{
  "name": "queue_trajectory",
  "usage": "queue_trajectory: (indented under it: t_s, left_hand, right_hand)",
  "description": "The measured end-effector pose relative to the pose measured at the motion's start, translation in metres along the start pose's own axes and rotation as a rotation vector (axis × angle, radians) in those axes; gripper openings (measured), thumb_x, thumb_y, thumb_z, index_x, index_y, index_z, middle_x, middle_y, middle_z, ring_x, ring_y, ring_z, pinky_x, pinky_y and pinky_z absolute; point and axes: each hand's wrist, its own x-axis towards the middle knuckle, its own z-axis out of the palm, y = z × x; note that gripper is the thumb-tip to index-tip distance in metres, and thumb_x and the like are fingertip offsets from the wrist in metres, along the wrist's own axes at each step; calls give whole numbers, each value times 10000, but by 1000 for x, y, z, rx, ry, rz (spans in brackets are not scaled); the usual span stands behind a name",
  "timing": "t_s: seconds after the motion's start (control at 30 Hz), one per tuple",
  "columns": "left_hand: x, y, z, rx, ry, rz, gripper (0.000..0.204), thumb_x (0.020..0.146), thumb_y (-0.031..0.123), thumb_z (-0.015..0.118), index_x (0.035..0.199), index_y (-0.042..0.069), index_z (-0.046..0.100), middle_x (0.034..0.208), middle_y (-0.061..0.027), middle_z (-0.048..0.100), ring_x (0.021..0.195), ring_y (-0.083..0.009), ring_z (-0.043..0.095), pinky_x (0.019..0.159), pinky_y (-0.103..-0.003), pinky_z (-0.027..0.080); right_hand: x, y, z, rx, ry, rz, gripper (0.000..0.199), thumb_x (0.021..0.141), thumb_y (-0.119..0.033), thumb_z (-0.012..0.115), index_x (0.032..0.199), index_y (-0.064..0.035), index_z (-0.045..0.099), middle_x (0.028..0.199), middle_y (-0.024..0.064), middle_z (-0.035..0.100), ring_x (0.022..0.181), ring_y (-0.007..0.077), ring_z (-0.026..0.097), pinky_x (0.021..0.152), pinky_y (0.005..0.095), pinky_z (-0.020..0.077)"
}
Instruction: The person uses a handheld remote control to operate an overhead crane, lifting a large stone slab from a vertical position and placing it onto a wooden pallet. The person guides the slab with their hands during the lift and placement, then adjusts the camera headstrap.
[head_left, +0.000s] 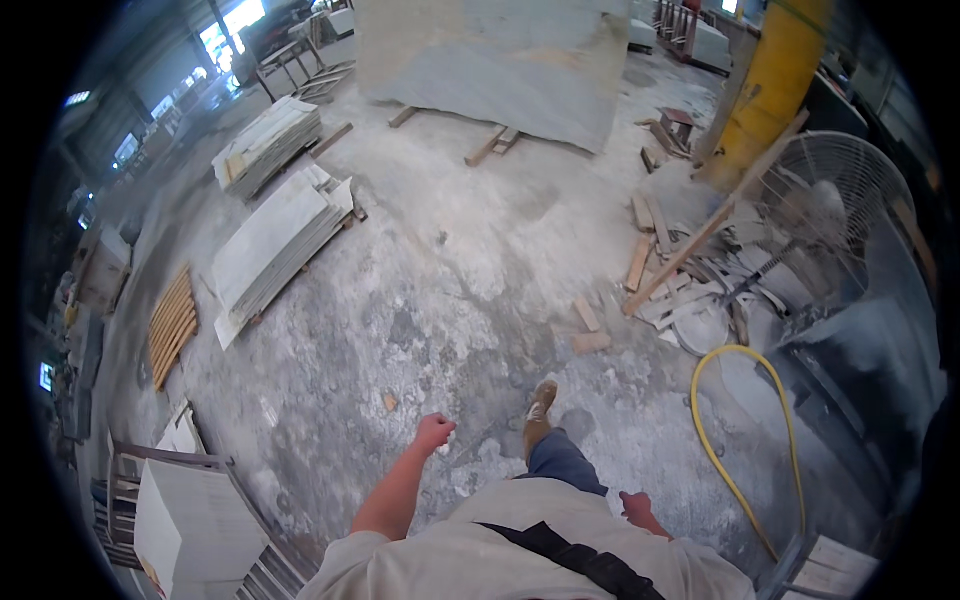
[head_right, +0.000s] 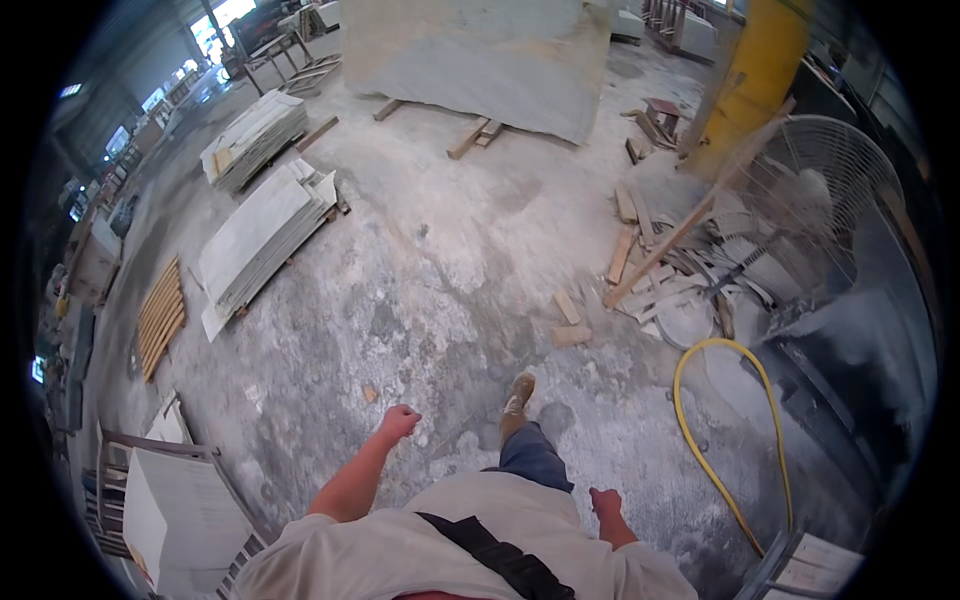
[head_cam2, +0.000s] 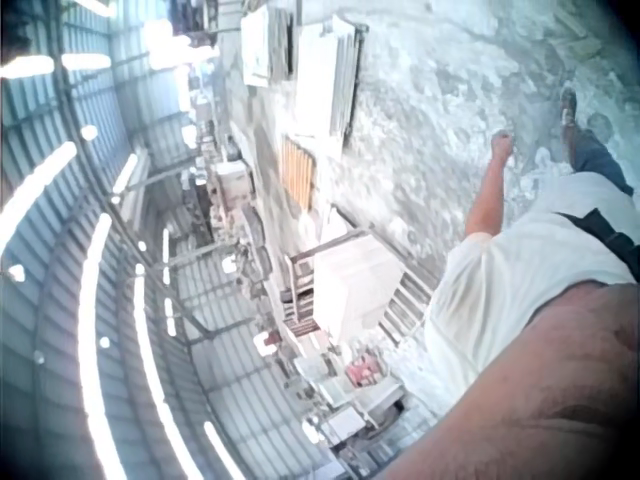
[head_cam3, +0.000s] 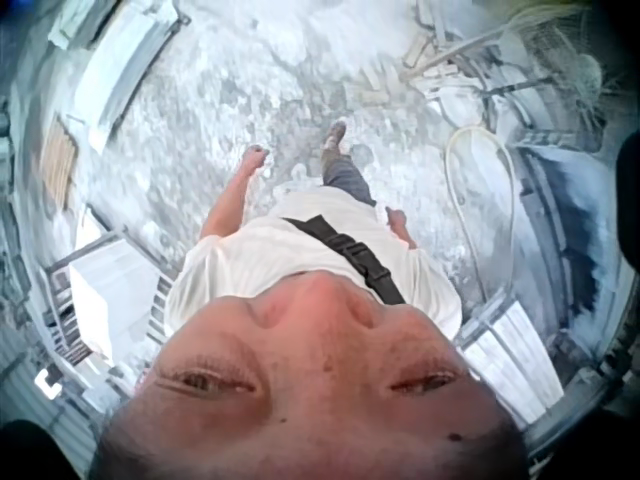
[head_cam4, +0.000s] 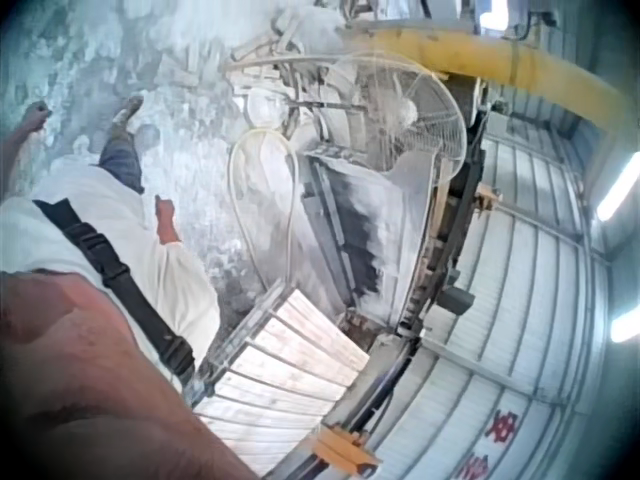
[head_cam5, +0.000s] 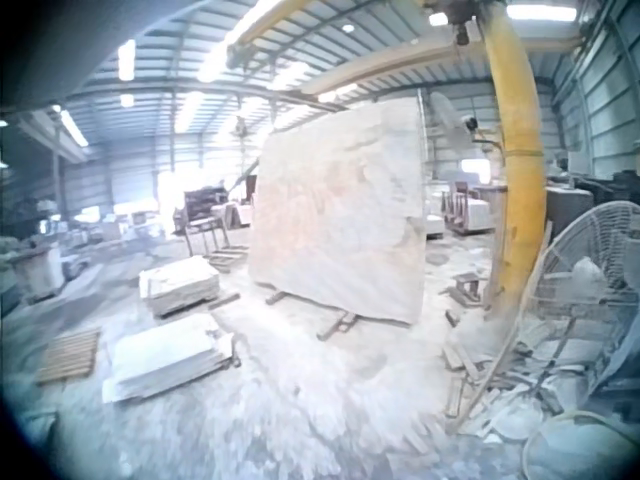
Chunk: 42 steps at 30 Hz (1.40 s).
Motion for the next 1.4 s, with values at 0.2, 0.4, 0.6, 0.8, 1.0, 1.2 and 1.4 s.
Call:
queue_trajectory:
  t_s: [0.2, 0.4, 0.6, 0.8, 1.0, 1.2, 1.4]
  left_hand:
    - [98, 87, 13, 21, -38, 10, 226, 719, 204, 667, 724, -16, 615, 586, -79, 584, 467, -153, 561, 449, -290, 457]
    - [148, 115, -25, -96, 157, -188, 209, 719, 178, 661, 717, -26, 614, 583, -88, 583, 462, -161, 562, 421, -299, 447]
    - [208, 141, -44, -182, 183, -373, 208, 713, 170, 665, 714, -32, 612, 605, -102, 591, 459, -175, 565, 414, -308, 451]
    - [345, 202, -46, -99, 129, -377, 223, 707, 184, 675, 746, -29, 621, 621, -104, 599, 480, -188, 581, 423, -313, 461]
    - [520, 309, -63, 38, 30, -238, 245, 706, 216, 665, 712, -27, 629, 590, -98, 610, 482, -187, 596, 464, -316, 482]
    - [639, 483, -63, -135, -57, -101, 236, 729, 217, 668, 755, -13, 619, 583, -84, 588, 461, -142, 562, 422, -280, 452]
    - [720, 558, -41, -16, -146, -145, 197, 751, 200, 663, 762, 12, 605, 604, -56, 562, 484, -137, 550, 418, -280, 441]
  right_hand:
    - [122, -150, -6, -97, -14, -405, 410, 741, -392, 613, 653, 7, 641, 587, 154, 626, 536, 276, 635, 591, 390, 507]
    - [238, -383, -29, -203, 256, -561, 414, 792, -404, 598, 744, -1, 677, 649, 158, 641, 579, 259, 634, 575, 392, 481]
    - [279, -589, -84, 79, 226, -604, 466, 776, -443, 616, 831, 15, 685, 771, 188, 659, 759, 307, 648, 697, 398, 479]
    - [320, -649, -102, -78, 217, -499, 502, 767, -482, 591, 859, 1, 695, 849, 228, 656, 851, 357, 638, 770, 423, 478]
    - [347, -633, -122, -186, 252, -369, 310, 733, -289, 657, 904, -31, 644, 748, 214, 640, 714, 354, 640, 633, 444, 469]
    - [387, -660, -144, -528, 190, -451, 309, 685, -146, 667, 977, -119, 572, 696, 167, 626, 695, 348, 639, 620, 477, 472]
    - [422, -793, -157, -217, 231, -241, 513, 748, -481, 591, 804, 19, 694, 836, 246, 647, 840, 390, 631, 753, 448, 473]
